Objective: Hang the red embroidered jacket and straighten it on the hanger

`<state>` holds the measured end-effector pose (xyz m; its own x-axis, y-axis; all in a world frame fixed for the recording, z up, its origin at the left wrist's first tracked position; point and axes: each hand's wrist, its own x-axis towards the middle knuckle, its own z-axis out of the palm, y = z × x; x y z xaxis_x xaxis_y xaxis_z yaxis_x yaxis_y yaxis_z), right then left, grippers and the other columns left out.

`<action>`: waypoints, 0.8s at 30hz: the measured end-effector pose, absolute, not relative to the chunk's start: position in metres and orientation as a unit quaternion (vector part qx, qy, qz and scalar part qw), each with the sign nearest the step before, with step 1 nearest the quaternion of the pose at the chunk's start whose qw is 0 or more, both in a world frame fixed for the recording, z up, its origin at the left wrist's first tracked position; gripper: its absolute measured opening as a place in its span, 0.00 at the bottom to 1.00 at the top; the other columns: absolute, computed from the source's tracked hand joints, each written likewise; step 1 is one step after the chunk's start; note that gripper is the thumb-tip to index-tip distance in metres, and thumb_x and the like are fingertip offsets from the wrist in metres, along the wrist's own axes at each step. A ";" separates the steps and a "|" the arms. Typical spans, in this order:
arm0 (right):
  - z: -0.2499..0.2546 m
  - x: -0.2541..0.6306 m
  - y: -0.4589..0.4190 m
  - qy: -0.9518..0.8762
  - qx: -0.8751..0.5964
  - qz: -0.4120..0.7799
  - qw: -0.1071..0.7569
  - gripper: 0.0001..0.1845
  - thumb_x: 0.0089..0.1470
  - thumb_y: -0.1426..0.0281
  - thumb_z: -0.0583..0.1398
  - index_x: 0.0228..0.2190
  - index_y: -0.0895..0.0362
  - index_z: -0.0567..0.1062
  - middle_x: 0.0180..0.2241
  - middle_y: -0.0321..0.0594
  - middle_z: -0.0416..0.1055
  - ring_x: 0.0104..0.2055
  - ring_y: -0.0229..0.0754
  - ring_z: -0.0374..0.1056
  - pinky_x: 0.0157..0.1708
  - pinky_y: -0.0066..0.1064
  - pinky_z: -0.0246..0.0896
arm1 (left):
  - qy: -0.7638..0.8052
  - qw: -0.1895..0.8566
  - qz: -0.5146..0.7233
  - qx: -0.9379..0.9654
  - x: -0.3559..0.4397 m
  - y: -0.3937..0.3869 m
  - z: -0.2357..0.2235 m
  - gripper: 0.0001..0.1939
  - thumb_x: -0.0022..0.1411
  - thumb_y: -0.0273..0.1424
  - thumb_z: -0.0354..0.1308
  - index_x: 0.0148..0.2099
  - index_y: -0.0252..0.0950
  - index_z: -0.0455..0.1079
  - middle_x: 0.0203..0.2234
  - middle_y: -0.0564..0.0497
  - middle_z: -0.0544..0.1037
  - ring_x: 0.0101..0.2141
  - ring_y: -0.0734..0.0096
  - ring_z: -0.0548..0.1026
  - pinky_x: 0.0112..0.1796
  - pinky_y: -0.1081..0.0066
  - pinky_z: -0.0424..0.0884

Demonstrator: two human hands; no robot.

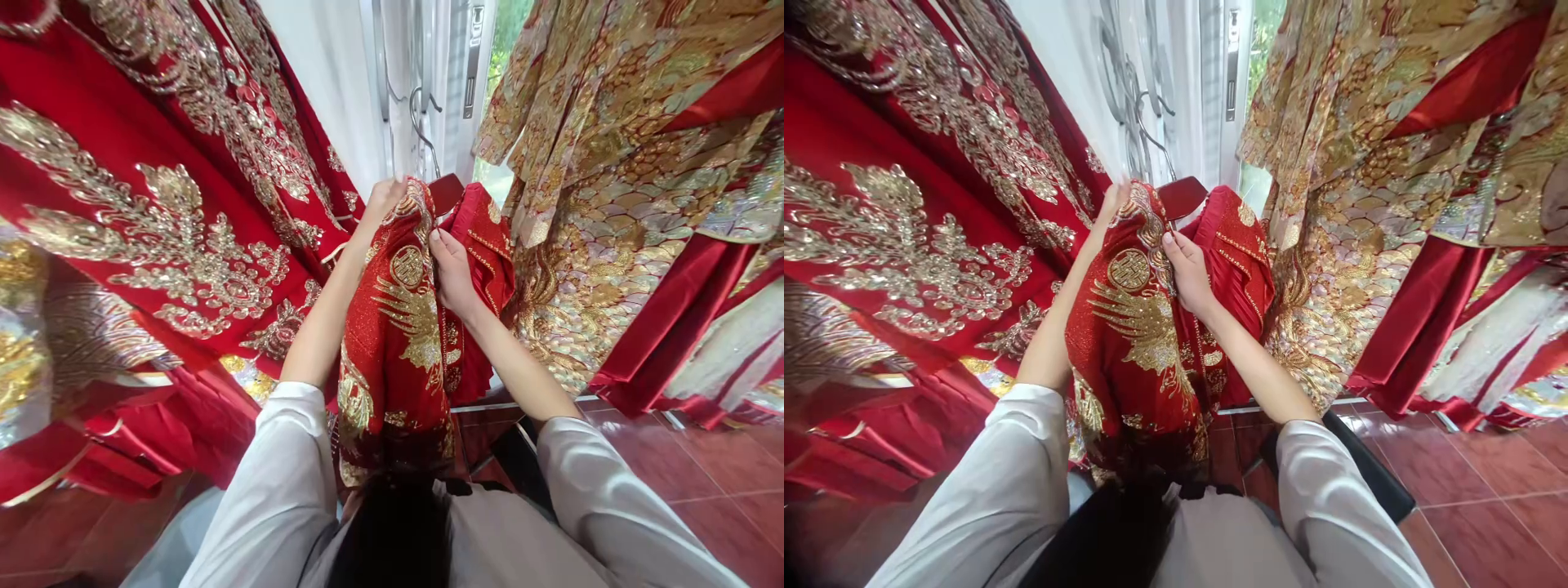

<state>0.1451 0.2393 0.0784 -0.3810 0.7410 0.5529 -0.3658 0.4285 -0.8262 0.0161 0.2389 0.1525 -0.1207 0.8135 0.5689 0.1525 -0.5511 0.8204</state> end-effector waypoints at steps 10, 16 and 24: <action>0.056 0.121 0.245 -0.679 -0.118 0.536 0.487 0.37 0.49 0.36 0.44 0.41 0.53 0.67 0.35 0.41 0.71 0.39 0.41 0.66 0.39 0.33 0.61 | 0.592 0.066 0.406 0.693 0.021 0.178 0.182 0.24 0.65 0.37 0.52 0.18 0.33 0.60 0.14 0.55 0.56 0.28 0.69 0.67 0.41 0.64 0.66; 0.111 0.182 0.249 -0.779 -0.248 0.236 0.525 0.21 0.60 0.55 0.49 0.37 0.57 0.72 0.35 0.44 0.70 0.41 0.42 0.64 0.43 0.33 0.56 | 0.535 0.103 0.476 0.690 0.007 0.201 0.164 0.09 0.45 0.23 0.65 0.27 0.38 0.68 0.18 0.52 0.63 0.37 0.56 0.70 0.37 0.65 0.70; 0.141 0.256 0.320 -0.795 -0.446 0.034 0.410 0.21 0.61 0.63 0.50 0.23 0.63 0.70 0.25 0.46 0.68 0.38 0.46 0.67 0.43 0.38 0.58 | 0.576 0.240 0.460 0.632 -0.010 0.195 0.180 0.06 0.44 0.15 0.64 0.25 0.24 0.69 0.19 0.51 0.64 0.30 0.62 0.72 0.35 0.67 0.66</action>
<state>0.2560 0.3203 0.1409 -0.2669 0.7366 0.6214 0.6804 0.6007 -0.4199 -0.0103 0.1946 0.1805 -0.0857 0.9484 0.3051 0.5073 -0.2220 0.8327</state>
